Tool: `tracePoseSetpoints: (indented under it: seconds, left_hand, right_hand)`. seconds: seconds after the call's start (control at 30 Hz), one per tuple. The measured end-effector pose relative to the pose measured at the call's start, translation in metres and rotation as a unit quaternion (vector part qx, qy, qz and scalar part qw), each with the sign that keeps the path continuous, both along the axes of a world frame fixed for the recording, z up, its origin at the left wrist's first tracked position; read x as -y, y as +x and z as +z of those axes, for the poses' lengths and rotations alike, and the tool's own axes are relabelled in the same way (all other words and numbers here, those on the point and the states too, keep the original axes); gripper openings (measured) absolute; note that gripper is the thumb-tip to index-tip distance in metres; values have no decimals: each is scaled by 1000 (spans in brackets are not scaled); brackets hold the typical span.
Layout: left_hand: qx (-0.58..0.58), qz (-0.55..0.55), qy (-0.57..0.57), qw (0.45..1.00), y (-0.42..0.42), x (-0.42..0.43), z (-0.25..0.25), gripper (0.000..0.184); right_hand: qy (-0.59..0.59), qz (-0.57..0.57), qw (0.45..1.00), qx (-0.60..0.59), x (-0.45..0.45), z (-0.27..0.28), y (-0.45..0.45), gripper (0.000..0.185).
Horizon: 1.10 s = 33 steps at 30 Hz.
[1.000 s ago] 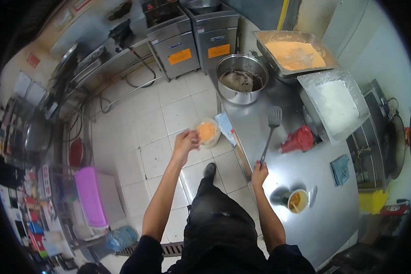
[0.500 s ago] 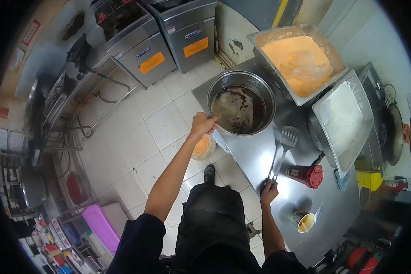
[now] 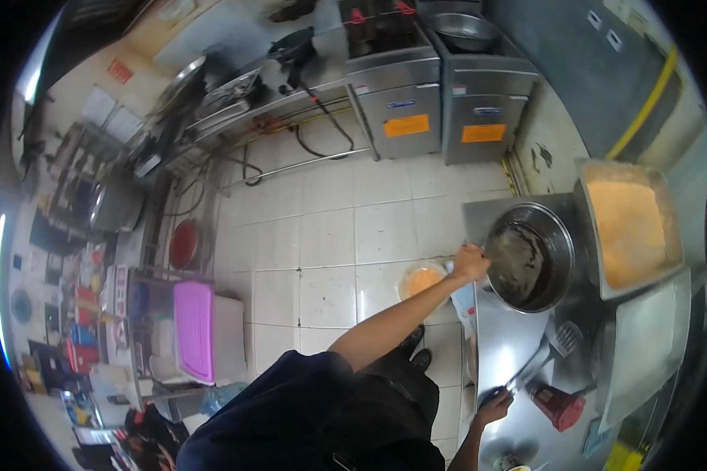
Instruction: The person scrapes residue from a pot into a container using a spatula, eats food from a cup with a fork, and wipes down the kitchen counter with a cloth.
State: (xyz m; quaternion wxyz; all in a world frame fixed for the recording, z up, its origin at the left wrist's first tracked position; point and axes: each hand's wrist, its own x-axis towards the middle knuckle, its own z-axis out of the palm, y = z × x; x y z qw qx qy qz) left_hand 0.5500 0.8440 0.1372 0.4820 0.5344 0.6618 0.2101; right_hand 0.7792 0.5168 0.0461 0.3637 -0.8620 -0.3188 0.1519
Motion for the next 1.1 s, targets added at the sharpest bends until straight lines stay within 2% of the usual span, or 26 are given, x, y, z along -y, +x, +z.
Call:
tracePoseSetpoints:
  seconds: [0.13,0.23,0.3,0.4,0.53,0.6,0.63,0.67,0.7,0.73,0.77,0.8,0.87,1.03,1.1]
  left_hand:
    - [-24,28,38,999,0,6,43,29]
    - [-2,19,71,997,-5,-1,79,28]
    - [7,13,151,988,-10,-2,92,28]
    - [-13,-21,139,990,-20,-2,110,25]
    - [-29,-10,113,993,-36,5,136,24]
    - [-61,-10,129,990,-42,5,141,22]
    - [-61,-7,112,992,-48,4,142,21]
    - [-58,-12,92,994,-54,3,139,20]
    - [-94,-59,137,984,-63,4,140,19]
    - [-158,-65,129,977,-68,5,142,26]
    - [-202,-73,183,959,-78,5,135,29]
    - [-211,-74,169,960,-83,10,141,29]
    - [-218,-51,104,969,-97,20,149,29]
    - [-233,-14,95,968,-150,56,153,28]
    - [-240,-11,88,967,-169,70,147,29]
  right_hand:
    - [31,21,999,22,2,2,0,36]
    - [35,22,999,14,1,4,1,37]
    - [33,28,999,26,3,-1,4,38]
    - [64,32,997,14,6,-5,5,38]
    - [42,42,998,-11,7,-2,7,38]
    - [26,41,999,5,5,0,7,38]
    - [56,51,997,20,6,-8,9,37]
    - [25,13,999,-18,4,3,3,38]
    - [39,11,997,-61,4,5,2,37]
    - [20,-10,995,-99,4,7,3,35]
    - [64,23,997,-41,8,-11,10,36]
    - [111,1,993,-35,8,-26,12,38]
    - [7,28,1000,1,12,-17,18,33]
    - [47,9,998,-36,7,1,8,33]
    - [24,26,999,-38,10,-4,15,32]
